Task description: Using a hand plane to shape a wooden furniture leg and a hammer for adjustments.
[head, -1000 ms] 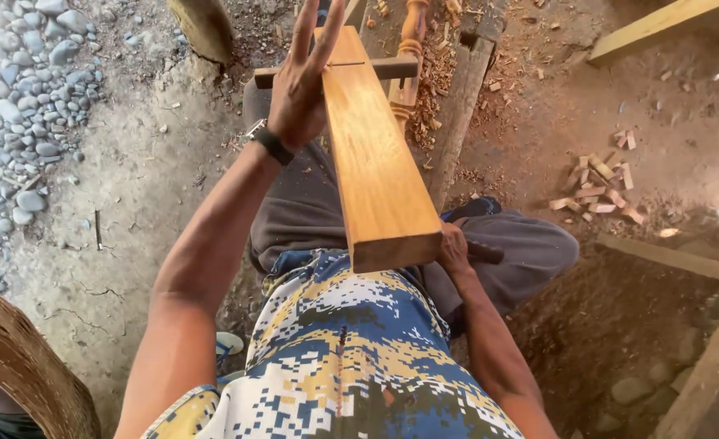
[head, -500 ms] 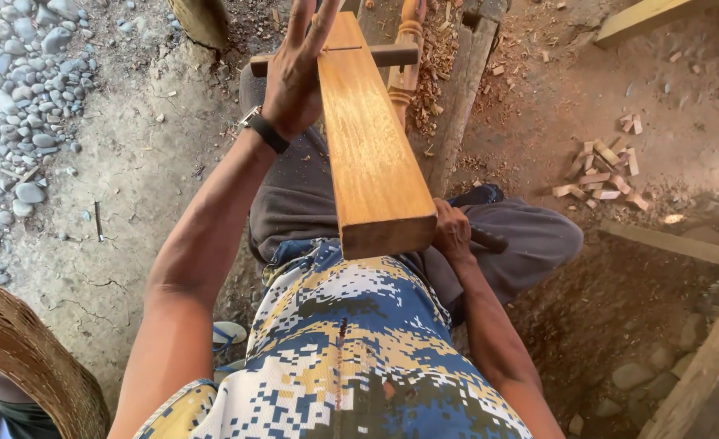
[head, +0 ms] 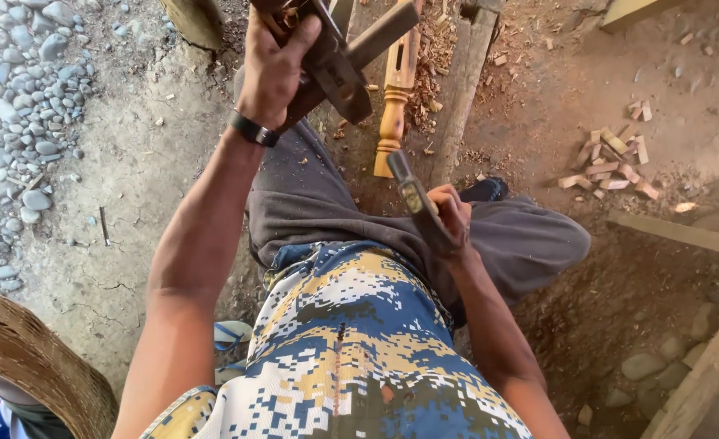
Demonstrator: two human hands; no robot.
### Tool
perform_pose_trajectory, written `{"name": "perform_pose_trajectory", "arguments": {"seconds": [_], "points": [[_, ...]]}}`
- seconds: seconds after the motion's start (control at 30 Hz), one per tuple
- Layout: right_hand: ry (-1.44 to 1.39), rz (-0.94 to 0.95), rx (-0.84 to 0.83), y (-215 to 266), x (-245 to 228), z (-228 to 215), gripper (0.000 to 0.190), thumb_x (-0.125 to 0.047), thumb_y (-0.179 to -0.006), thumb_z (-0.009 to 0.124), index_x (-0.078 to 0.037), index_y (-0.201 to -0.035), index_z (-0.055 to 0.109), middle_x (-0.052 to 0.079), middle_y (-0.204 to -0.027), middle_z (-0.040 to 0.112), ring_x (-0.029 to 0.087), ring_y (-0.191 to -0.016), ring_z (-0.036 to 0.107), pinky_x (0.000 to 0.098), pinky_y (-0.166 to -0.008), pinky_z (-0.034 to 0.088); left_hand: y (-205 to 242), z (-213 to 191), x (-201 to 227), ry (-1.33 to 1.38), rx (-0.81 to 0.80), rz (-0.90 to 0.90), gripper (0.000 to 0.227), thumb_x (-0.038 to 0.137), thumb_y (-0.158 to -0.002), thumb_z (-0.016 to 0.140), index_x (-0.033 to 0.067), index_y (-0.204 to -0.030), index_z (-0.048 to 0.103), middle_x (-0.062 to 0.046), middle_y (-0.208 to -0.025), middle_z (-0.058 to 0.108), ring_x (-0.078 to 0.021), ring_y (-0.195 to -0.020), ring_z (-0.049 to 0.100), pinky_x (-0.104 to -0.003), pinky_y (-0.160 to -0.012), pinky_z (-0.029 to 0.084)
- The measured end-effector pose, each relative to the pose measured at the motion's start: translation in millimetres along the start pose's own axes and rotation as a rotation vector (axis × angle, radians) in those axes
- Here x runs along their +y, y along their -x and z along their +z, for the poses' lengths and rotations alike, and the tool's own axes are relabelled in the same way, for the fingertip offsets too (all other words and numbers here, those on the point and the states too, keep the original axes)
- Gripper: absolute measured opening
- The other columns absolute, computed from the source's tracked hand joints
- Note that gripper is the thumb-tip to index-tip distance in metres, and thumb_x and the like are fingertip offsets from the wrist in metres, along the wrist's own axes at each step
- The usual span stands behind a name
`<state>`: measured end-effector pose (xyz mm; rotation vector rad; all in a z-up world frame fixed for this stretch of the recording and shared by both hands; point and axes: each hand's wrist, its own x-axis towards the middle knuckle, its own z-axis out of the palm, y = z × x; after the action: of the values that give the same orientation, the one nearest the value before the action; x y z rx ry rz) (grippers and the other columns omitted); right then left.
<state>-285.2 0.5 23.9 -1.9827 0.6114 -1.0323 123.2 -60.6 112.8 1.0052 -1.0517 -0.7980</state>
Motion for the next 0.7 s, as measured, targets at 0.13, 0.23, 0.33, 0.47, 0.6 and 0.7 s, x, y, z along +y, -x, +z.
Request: {"name": "perform_pose_trajectory", "arguments": {"seconds": [0.13, 0.23, 0.33, 0.47, 0.6, 0.7], "points": [[-0.032, 0.073, 0.070, -13, -19, 9, 0.004, -0.011, -0.110, 0.063, -0.008, -0.111, 0.065, 0.002, -0.091, 0.065, 0.016, -0.067, 0.050, 0.0327, -0.061, 0.039, 7, -10, -3, 0.122, 0.101, -0.408, 0.048, 0.034, -0.103, 0.089, 0.0134, -0.138, 0.063, -0.006, -0.116, 0.075, -0.0222, -0.099, 0.080, -0.049, -0.098, 0.075], [0.105, 0.207, 0.001, -7, -10, 7, 0.019, -0.002, -0.101, 0.070, -0.009, -0.118, 0.067, 0.004, -0.084, 0.070, 0.020, -0.060, 0.056, 0.0371, -0.057, 0.042, 15, 1, 2, 0.234, 0.195, -0.626, 0.035, 0.035, -0.096, 0.089, 0.0119, -0.116, 0.071, -0.004, -0.104, 0.077, -0.0203, -0.090, 0.076, -0.046, -0.098, 0.064], [0.194, 0.122, -0.023, -9, -16, 3, 0.021, -0.002, -0.098, 0.077, -0.007, -0.116, 0.068, 0.007, -0.084, 0.071, 0.020, -0.060, 0.058, 0.0376, -0.054, 0.043, 23, 3, 0, 0.394, 0.220, -0.722, 0.031, 0.029, -0.096, 0.088, 0.0078, -0.112, 0.072, -0.005, -0.099, 0.077, -0.0179, -0.082, 0.072, -0.038, -0.090, 0.061], [0.296, -0.041, -0.053, -19, -21, 0, 0.017, -0.009, -0.098, 0.083, -0.008, -0.104, 0.066, 0.005, -0.089, 0.068, 0.019, -0.060, 0.054, 0.0361, -0.055, 0.042, 29, 14, -3, 0.462, 0.250, -0.811, 0.028, 0.027, -0.098, 0.084, 0.0072, -0.113, 0.070, -0.011, -0.107, 0.073, -0.0240, -0.090, 0.069, -0.043, -0.094, 0.060], [0.482, 0.394, -0.120, -5, -15, 2, 0.019, -0.023, -0.108, 0.078, -0.009, -0.120, 0.072, 0.013, -0.076, 0.072, 0.035, -0.054, 0.066, 0.0500, -0.053, 0.050, 37, 6, -18, 0.310, 0.206, -0.644, 0.030, 0.028, -0.095, 0.090, 0.0155, -0.115, 0.072, -0.002, -0.110, 0.077, -0.0223, -0.099, 0.075, -0.050, -0.109, 0.060], [0.340, 0.332, -0.141, 13, -16, -12, 0.025, 0.000, -0.093, 0.085, -0.009, -0.113, 0.072, 0.002, -0.083, 0.075, 0.021, -0.057, 0.065, 0.0394, -0.053, 0.050, 48, 2, 2, 0.203, 0.195, -0.632, 0.037, 0.021, -0.107, 0.083, 0.0095, -0.137, 0.066, -0.003, -0.117, 0.076, -0.0163, -0.097, 0.075, -0.038, -0.099, 0.067]]}}
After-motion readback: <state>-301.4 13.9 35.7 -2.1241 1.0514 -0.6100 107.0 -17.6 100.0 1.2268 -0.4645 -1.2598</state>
